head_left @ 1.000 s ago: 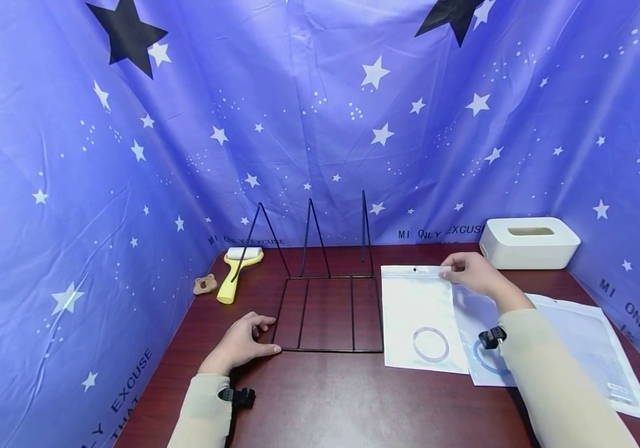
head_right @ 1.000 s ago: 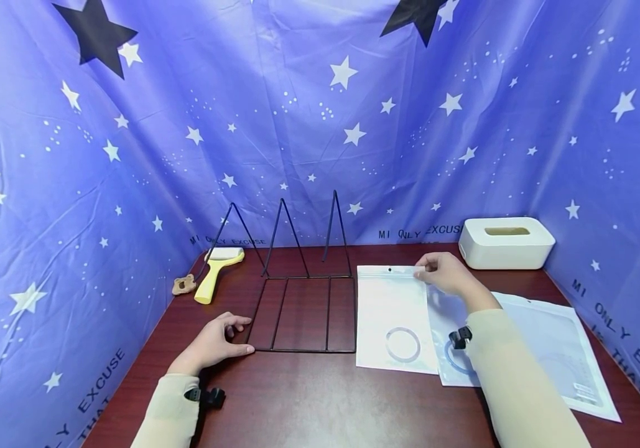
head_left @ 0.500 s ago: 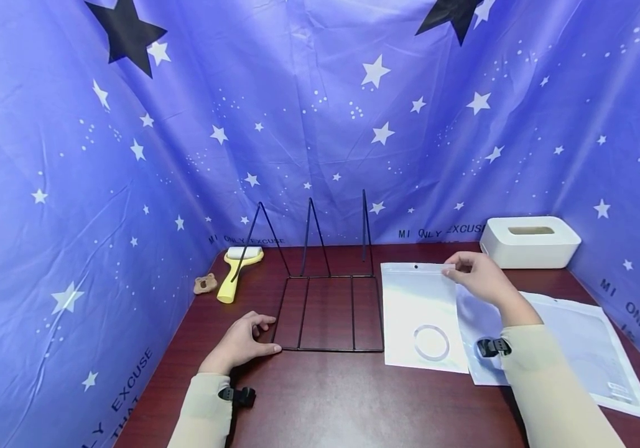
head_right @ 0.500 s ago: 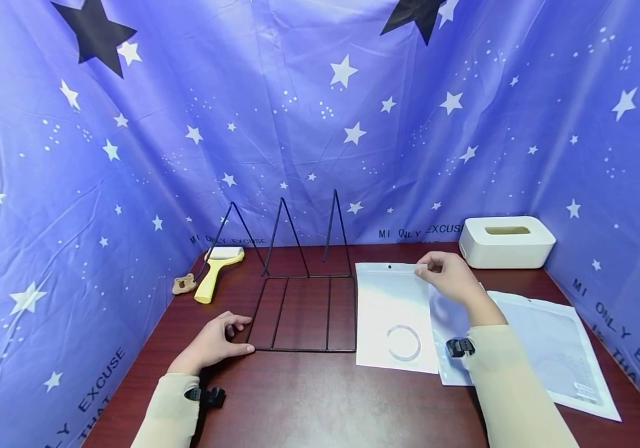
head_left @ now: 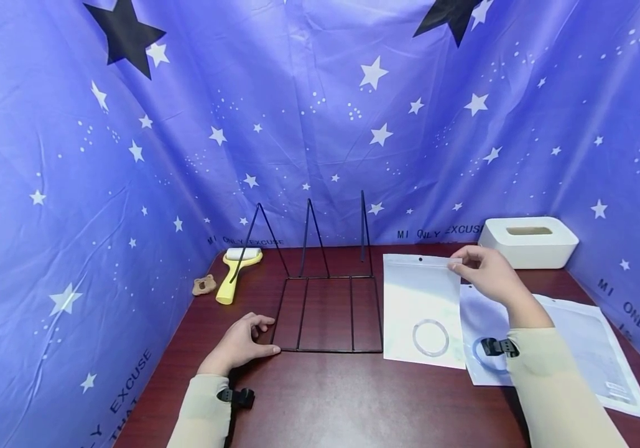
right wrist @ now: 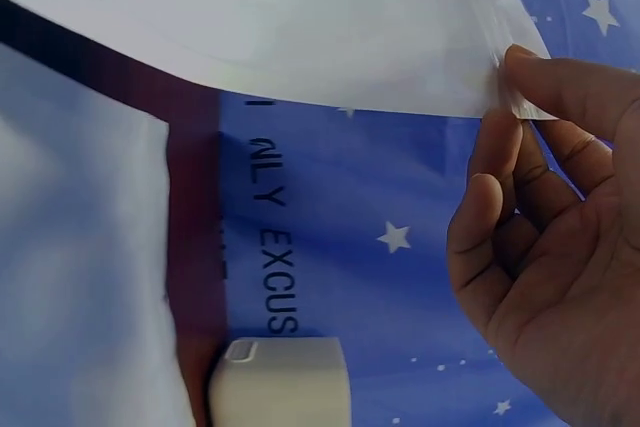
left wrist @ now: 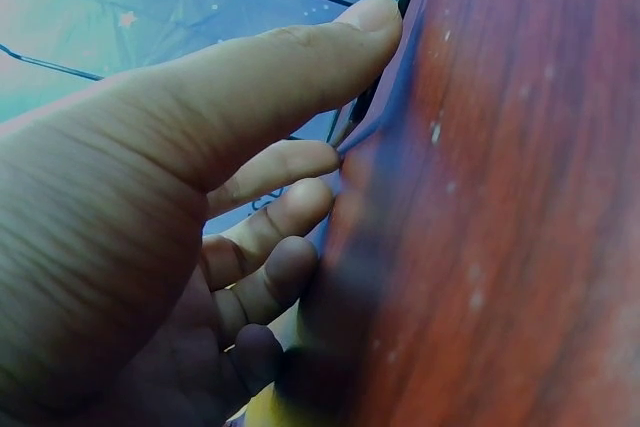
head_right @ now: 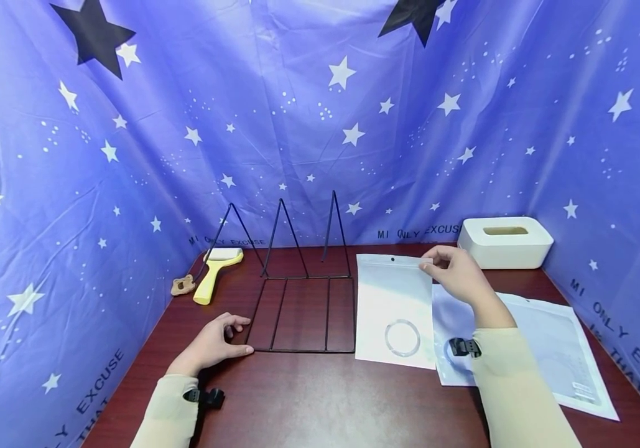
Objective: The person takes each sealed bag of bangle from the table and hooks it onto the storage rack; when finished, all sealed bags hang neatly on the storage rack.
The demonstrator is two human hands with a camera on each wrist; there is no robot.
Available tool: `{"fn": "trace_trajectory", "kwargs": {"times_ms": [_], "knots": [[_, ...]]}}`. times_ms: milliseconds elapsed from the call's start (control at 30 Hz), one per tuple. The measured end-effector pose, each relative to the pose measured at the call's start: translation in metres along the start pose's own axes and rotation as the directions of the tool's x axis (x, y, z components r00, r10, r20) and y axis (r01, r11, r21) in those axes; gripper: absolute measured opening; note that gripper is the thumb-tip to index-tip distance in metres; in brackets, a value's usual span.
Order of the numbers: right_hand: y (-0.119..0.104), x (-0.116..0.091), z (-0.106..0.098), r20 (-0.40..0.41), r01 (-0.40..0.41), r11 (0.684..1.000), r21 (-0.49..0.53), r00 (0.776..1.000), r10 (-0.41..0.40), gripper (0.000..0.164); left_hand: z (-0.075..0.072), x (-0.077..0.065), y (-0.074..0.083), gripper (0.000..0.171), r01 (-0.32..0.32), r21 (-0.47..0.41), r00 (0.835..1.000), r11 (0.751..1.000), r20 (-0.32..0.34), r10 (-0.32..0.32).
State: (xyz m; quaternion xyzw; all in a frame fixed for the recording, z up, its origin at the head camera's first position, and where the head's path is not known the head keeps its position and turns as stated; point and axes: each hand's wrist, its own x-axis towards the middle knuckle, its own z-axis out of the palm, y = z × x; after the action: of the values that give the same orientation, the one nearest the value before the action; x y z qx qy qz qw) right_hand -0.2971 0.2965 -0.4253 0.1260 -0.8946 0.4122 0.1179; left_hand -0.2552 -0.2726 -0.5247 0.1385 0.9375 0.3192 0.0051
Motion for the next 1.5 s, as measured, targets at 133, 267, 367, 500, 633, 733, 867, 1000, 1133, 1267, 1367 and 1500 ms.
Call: {"fn": "trace_trajectory", "kwargs": {"times_ms": [133,267,367,500,633,733,867,1000,1133,1267,1367,1500], "knots": [[-0.010,-0.003,-0.006,-0.021,0.018,1.000,-0.017,1.000,-0.019,0.015,0.000,-0.001,-0.001,0.063,-0.008,-0.001,1.000,1.000,-0.005,0.008],[-0.023,-0.006,-0.013,-0.047,0.050,0.998,-0.031,0.998,-0.052,0.013,0.000,-0.002,-0.001,0.063,-0.015,-0.003,1.000,1.000,-0.009,0.015],[-0.031,-0.009,-0.017,-0.059,0.072,0.997,-0.036,0.995,-0.074,0.011,0.000,-0.001,-0.001,0.063,-0.014,0.002,1.000,1.000,-0.008,0.014],[-0.039,-0.012,-0.020,-0.068,0.101,0.994,-0.033,0.992,-0.103,0.009,0.000,0.000,-0.001,0.063,-0.011,0.002,1.000,1.000,-0.006,0.011],[-0.046,-0.013,-0.022,-0.072,0.124,0.992,-0.030,0.989,-0.126,0.007,0.000,0.000,0.000,0.063,-0.011,-0.003,1.000,1.000,-0.008,0.011],[-0.051,-0.014,-0.023,-0.073,0.133,0.990,-0.036,0.988,-0.135,0.008,0.001,-0.001,0.000,0.063,-0.009,-0.004,1.000,1.000,-0.006,0.009],[-0.058,-0.019,-0.027,-0.072,0.142,0.989,-0.035,0.987,-0.144,0.009,0.001,-0.001,-0.001,0.062,-0.007,-0.007,1.000,1.000,-0.004,0.007],[-0.065,-0.023,-0.029,-0.067,0.154,0.988,-0.022,0.986,-0.155,0.009,0.001,-0.001,-0.002,0.061,-0.012,-0.003,1.000,1.000,-0.022,0.012],[-0.072,-0.025,-0.031,-0.071,0.169,0.985,-0.029,0.983,-0.171,0.006,-0.001,0.000,-0.002,0.061,-0.012,0.004,1.000,1.000,-0.026,0.012],[-0.078,-0.029,-0.034,-0.085,0.177,0.984,-0.035,0.980,-0.180,0.004,-0.002,0.000,-0.001,0.062,0.000,0.000,1.000,1.000,-0.011,0.000],[-0.081,-0.031,-0.036,-0.099,0.176,0.984,-0.035,0.979,-0.179,0.002,-0.001,0.000,0.000,0.062,0.003,0.000,1.000,1.000,-0.005,-0.003],[-0.083,-0.036,-0.040,-0.124,0.165,0.985,-0.044,0.978,-0.170,0.004,-0.001,0.000,0.000,0.062,0.003,-0.001,1.000,1.000,0.002,-0.003]]}}
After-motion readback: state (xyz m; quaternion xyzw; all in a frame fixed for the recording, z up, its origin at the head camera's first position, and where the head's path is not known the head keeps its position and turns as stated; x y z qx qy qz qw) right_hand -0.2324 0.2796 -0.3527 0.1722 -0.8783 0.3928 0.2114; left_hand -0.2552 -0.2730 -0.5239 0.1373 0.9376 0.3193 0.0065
